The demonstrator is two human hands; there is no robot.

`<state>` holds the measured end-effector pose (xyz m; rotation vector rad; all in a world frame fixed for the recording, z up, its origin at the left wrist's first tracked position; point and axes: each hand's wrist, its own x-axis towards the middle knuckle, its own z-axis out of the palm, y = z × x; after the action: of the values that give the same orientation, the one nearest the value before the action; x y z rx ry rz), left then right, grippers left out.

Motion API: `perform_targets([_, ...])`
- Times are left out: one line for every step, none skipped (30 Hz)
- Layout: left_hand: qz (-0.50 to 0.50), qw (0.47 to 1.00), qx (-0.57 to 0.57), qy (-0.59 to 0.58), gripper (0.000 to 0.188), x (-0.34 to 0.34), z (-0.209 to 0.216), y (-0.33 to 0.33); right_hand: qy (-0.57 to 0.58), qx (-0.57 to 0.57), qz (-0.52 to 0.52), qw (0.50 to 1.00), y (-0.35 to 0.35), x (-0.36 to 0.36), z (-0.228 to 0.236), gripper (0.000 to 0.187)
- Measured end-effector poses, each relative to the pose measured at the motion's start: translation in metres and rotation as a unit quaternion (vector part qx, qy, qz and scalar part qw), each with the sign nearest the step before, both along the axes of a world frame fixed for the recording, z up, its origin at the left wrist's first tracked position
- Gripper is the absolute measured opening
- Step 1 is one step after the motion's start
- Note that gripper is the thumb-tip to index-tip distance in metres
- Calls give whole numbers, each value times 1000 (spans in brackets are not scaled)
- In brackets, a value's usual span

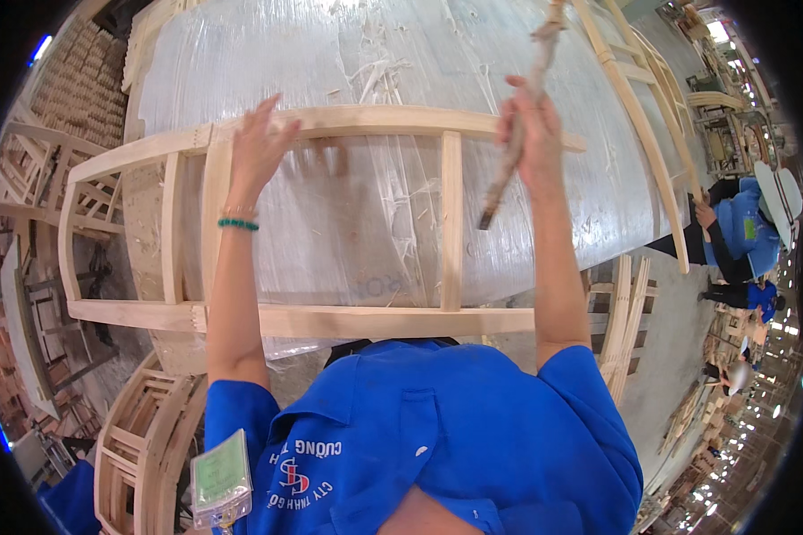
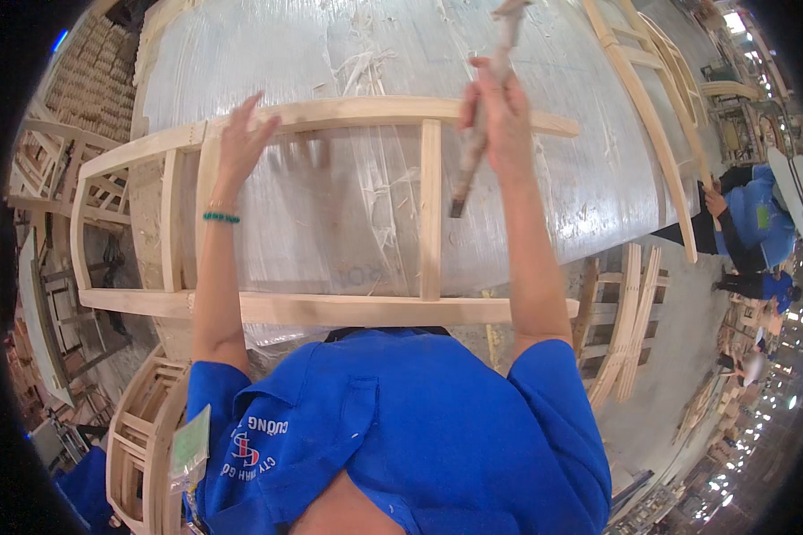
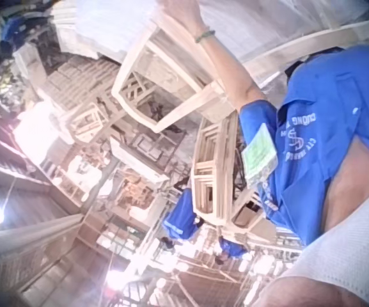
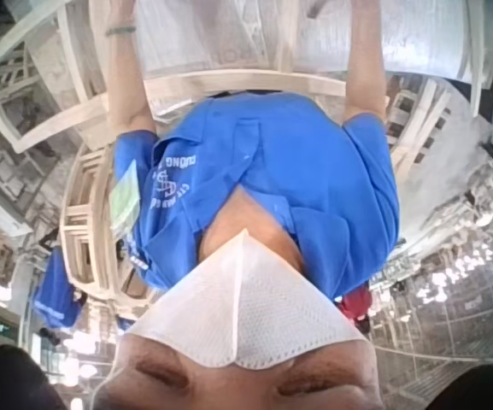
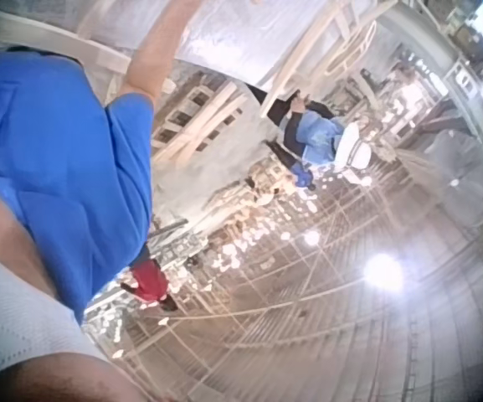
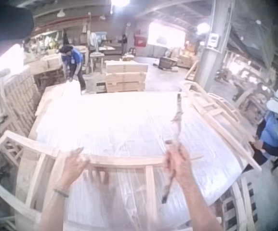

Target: The person sands the edges and corners of wooden chair frames using a sanding block. They repeatedly pick up frames from a stack, sand them on a plastic-covered table, and place them back. Other workers are visible in the background.

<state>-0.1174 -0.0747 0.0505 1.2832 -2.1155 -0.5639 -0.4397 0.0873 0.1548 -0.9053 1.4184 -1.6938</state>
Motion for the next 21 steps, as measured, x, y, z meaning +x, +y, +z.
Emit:
perform_targets([-6, 999, -8, -50, 59, -12, -13, -1, 15, 6, 11, 1000, -12, 9, -10, 39])
perform_targets([-11, 995, -17, -101, 59, -26, -28, 1, 29, 10, 24, 999, -21, 15, -16, 39])
perform_targets([-23, 988, -22, -149, 59, -42, -36, 3, 20, 27, 41, 999, -26, 16, -20, 39])
perform_targets([-11, 989, -22, -144, 58, -48, -42, 4, 11, 42, 59, 997, -30, 17, -24, 39])
perform_targets([3, 990, -22, -139, 57, -52, -46, 4, 0, 57, 78, 995, -35, 19, -27, 39])
perform_targets([9, 991, -22, -134, 56, -58, -50, 5, -20, 47, 85, 995, -40, 17, -32, 38])
perform_targets([7, 991, -29, -127, 55, -61, -53, 5, -18, 42, 74, 996, -47, 16, -37, 38])
perform_targets([4, 992, -36, -119, 53, -62, -55, 4, -16, 38, 63, 997, -54, 16, -42, 37])
perform_targets([4, 993, -45, -113, 52, -61, -56, 2, -15, 31, 55, 998, -61, 16, -45, 37])
perform_targets([5, 993, -47, -109, 52, -60, -57, 1, -1, 36, 60, 998, -68, 14, -46, 39])
perform_targets([6, 993, -49, -103, 51, -60, -58, 0, 14, 40, 66, 997, -74, 11, -46, 41])
perform_targets([10, 994, -52, -99, 50, -60, -58, -1, 27, 43, 73, 996, -79, 10, -48, 43])
perform_targets([9, 994, -47, -95, 50, -59, -59, -1, 33, 36, 71, 996, -82, 10, -50, 46])
perform_targets([8, 995, -41, -91, 50, -59, -59, -1, 39, 29, 69, 996, -84, 11, -52, 49])
perform_targets([8, 995, -36, -88, 50, -58, -60, -1, 44, 22, 68, 996, -86, 14, -54, 53])
perform_targets([9, 995, -39, -87, 50, -57, -60, -1, 76, 21, 65, 995, -88, 17, -56, 54])
perform_targets([10, 995, -41, -86, 49, -56, -60, -2, 109, 20, 62, 992, -91, 20, -59, 56])
perform_targets([8, 996, -44, -83, 49, -57, -60, -3, 143, 19, 56, 988, -91, 21, -62, 57])
perform_targets([6, 995, -47, -83, 49, -59, -59, -3, 164, 4, 44, 985, -93, 19, -69, 57])
perform_targets([4, 995, -50, -83, 49, -61, -59, -4, 185, -11, 32, 982, -94, 18, -78, 56])
perform_targets([1, 995, -55, -83, 49, -63, -58, -4, 206, -27, 19, 978, -93, 16, -88, 55])
